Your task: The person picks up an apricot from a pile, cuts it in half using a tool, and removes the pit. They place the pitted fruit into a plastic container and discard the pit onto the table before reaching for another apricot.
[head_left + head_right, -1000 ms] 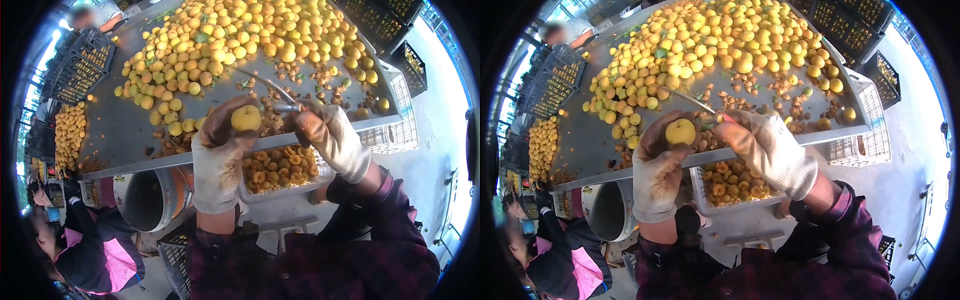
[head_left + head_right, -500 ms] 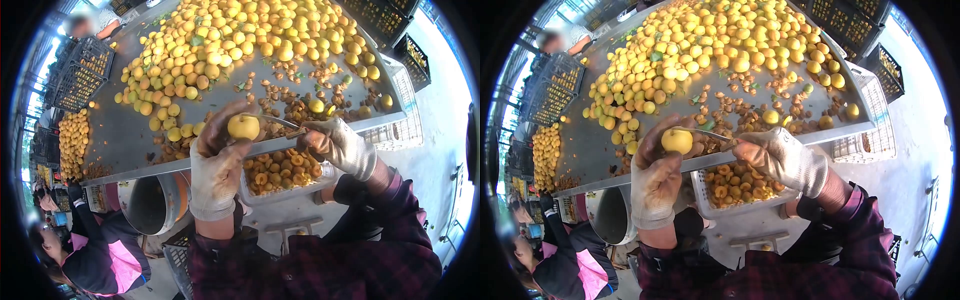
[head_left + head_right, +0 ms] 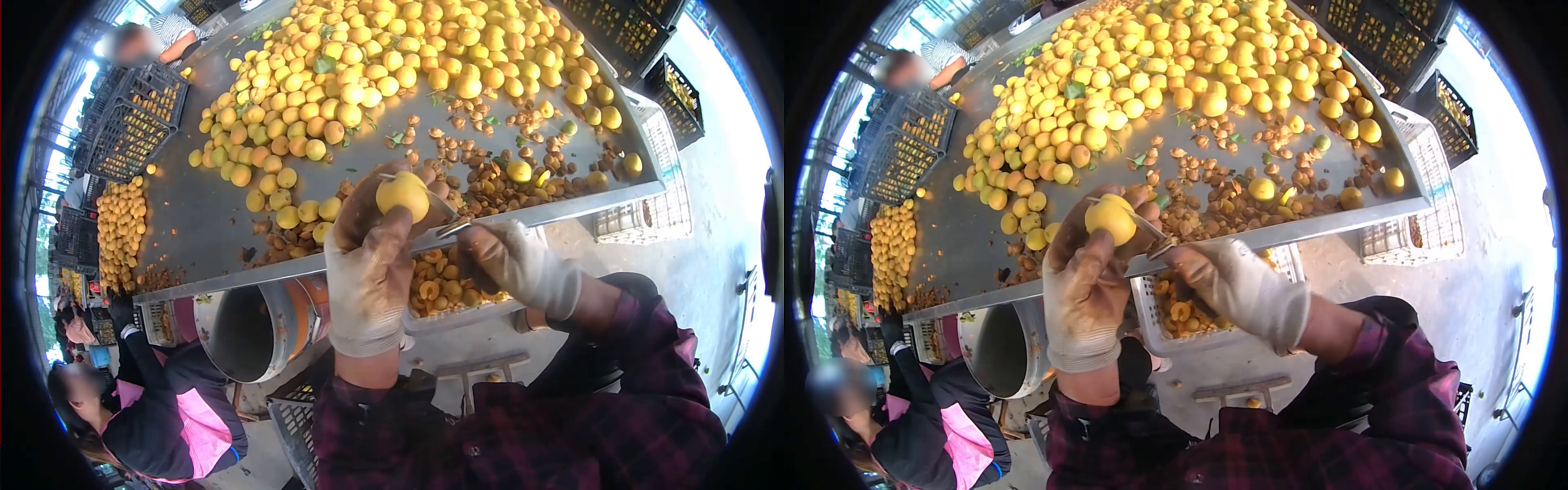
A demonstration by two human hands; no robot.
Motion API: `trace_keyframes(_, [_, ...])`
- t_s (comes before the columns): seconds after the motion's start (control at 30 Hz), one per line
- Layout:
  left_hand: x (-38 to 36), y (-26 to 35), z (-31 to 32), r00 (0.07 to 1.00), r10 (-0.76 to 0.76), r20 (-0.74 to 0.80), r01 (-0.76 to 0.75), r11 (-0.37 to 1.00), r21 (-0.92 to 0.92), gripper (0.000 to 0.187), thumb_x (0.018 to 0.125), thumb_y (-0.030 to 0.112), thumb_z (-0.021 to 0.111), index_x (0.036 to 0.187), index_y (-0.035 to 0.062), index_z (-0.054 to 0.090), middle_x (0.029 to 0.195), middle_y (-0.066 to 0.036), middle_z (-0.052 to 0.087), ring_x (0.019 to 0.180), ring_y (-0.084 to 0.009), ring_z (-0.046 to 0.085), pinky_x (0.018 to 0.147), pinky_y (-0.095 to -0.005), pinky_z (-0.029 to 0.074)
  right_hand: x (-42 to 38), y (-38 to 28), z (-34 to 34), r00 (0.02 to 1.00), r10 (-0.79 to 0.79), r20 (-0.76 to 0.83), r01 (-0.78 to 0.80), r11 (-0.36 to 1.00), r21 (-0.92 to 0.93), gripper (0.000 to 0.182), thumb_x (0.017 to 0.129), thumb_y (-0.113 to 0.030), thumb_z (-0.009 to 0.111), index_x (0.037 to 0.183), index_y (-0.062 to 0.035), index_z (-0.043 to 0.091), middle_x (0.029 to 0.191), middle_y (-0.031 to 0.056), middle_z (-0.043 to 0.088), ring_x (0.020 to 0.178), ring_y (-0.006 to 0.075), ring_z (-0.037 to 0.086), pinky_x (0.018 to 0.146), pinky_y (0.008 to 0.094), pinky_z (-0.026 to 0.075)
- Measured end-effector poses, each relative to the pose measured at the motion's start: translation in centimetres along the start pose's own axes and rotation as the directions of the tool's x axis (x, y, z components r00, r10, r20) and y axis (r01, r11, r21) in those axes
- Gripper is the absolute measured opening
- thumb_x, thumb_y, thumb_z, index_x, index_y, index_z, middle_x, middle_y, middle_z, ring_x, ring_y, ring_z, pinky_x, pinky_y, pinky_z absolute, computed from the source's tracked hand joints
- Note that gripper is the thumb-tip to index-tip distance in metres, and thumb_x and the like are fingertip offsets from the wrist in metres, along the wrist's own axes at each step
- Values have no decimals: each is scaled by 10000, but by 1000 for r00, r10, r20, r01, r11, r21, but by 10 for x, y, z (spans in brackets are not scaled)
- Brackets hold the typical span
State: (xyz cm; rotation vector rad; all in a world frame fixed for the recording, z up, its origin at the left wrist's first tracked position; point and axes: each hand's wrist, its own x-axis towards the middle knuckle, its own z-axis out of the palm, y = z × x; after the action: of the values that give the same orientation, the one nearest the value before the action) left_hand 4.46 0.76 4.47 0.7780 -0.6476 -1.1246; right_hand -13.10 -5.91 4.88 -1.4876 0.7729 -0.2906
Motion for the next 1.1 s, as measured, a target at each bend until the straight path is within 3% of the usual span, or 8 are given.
trace_keyframes(0.2, [6, -13, 13, 986, 117, -118, -133, 982, -137, 459, 964, 103, 616, 1362, -68, 465, 1276, -252, 594, 1194, -362, 609, 1006, -453, 527, 10, 16, 43, 983, -107, -149, 140, 962, 233, 550, 1039, -487, 483, 1082, 38, 642, 789, 16, 604, 761, 81, 474, 663, 287, 453])
trace_keyframes(0.43, [2, 4, 1, 950, 120, -287, -48, 968, 247, 358, 956, 114, 661, 1253, -65, 578, 1145, -159, 672, 964, -223, 676, 881, -348, 554, 10, -16, 18, 999, 46, 16, -48, 988, 146, 541, 1041, -464, 490, 1076, 55, 636, 778, -1, 588, 755, 78, 466, 658, 287, 452])
trace_keyframes(0.57, [0, -20, 11, 955, 90, -282, -61, 992, 111, 365, 984, 197, 631, 1242, -57, 580, 1126, -172, 678, 977, -228, 678, 876, -354, 555, 18, 22, 53, 990, -55, -127, 83, 970, 229, 506, 1042, -445, 495, 1095, 39, 632, 748, 63, 608, 750, 90, 496, 659, 318, 469])
trace_keyframes(0.63, [3, -23, 15, 960, 77, -270, -74, 997, 20, 384, 991, 234, 624, 1239, -56, 579, 1120, -179, 680, 982, -233, 679, 880, -358, 553, 27, 25, 58, 877, -314, -363, 304, 949, -87, 493, 1042, -434, 500, 1096, 39, 630, 760, 115, 623, 757, 97, 526, 659, 332, 480])
trace_keyframes(0.9, [7, -8, 4, 937, 88, -337, -19, 979, 203, 432, 962, 287, 674, 1221, -46, 579, 1078, -189, 682, 958, -250, 686, 852, -343, 561, 26, -5, 30, 984, -134, -115, 132, 991, -25, 535, 1036, -454, 510, 1081, 61, 648, 745, 117, 628, 754, 85, 521, 673, 318, 489])
trace_keyframes(0.97, [6, -15, 6, 939, 121, -321, -65, 982, 180, 434, 968, 303, 664, 1204, -53, 583, 1045, -189, 690, 920, -243, 689, 826, -333, 563, 26, 1, 39, 991, -83, -110, 77, 995, -58, 547, 1036, -464, 495, 1145, 56, 626, 782, 158, 666, 772, 162, 634, 703, 342, 508])
trace_keyframes(1.07, [7, -28, 5, 943, 48, -330, -31, 998, 57, 452, 976, 321, 650, 1181, -76, 580, 1020, -194, 696, 905, -240, 689, 813, -338, 561, 34, 20, 56, 910, -277, -309, 219, 953, -208, 553, 1028, -469, 487, 1274, 21, 561, 879, 241, 696, 908, 455, 665, 720, 424, 526])
trace_keyframes(1.1, [11, -28, 7, 932, 55, -358, -48, 998, 30, 458, 977, 327, 647, 1174, -81, 580, 1014, -197, 698, 907, -242, 689, 816, -342, 560, 37, 25, 53, 909, -278, -310, 218, 952, -215, 553, 1028, -469, 487, 1274, 21, 561, 879, 241, 696, 908, 455, 665, 720, 424, 526])
